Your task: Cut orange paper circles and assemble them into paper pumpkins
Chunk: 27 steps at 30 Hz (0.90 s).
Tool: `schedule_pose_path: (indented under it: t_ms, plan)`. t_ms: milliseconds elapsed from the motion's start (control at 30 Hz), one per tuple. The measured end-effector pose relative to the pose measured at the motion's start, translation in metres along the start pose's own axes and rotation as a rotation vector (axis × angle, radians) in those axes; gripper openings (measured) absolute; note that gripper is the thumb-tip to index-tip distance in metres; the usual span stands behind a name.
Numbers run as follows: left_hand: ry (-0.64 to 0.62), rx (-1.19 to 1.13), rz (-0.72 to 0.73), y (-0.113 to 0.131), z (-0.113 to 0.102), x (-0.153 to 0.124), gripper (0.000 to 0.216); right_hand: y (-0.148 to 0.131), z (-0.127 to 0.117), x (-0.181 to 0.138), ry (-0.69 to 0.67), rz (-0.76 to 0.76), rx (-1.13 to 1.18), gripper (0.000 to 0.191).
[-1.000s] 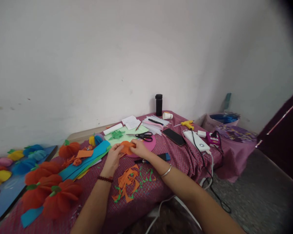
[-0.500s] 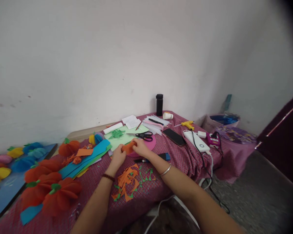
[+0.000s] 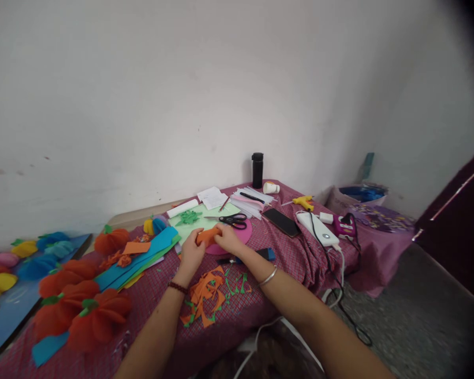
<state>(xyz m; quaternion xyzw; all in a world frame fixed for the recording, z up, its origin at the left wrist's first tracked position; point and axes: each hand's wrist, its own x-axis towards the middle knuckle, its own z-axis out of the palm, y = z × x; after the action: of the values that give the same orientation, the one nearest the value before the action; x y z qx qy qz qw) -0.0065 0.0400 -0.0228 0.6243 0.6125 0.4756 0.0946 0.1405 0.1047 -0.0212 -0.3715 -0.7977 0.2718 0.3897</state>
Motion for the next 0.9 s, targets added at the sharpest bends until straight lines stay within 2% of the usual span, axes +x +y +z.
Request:
schedule_pose_path:
  t_ms: [167,267,367,500,600,767,900]
  plan:
    - [-0.144,0.212,-0.008,-0.004,-0.001,0.000,0.014,0.006,0.002,-0.003,-0.087,0.013,-0.055,0.020]
    - [-0.133,0.221,-0.036,-0.005,-0.001,0.000,0.010,0.005,0.003,-0.004,-0.088,-0.004,-0.051,0.020]
    - [-0.081,0.031,-0.105,-0.002,0.000,0.000,0.005,0.002,0.001,-0.002,-0.046,-0.014,-0.031,0.016]
    - [-0.090,-0.515,-0.289,0.009,-0.002,-0.002,0.032,-0.002,0.000,0.001,0.000,0.031,0.074,0.009]
    - [-0.112,-0.812,-0.420,0.019,-0.006,-0.003,0.042,-0.004,0.000,0.001,-0.055,0.074,0.242,0.003]
    - [-0.058,-0.922,-0.431,0.021,-0.009,-0.003,0.044,-0.013,-0.001,-0.004,-0.155,0.140,0.491,0.006]
    - [-0.084,-0.901,-0.400,0.017,-0.006,-0.003,0.042,-0.015,-0.002,-0.006,-0.139,0.164,0.577,0.010]
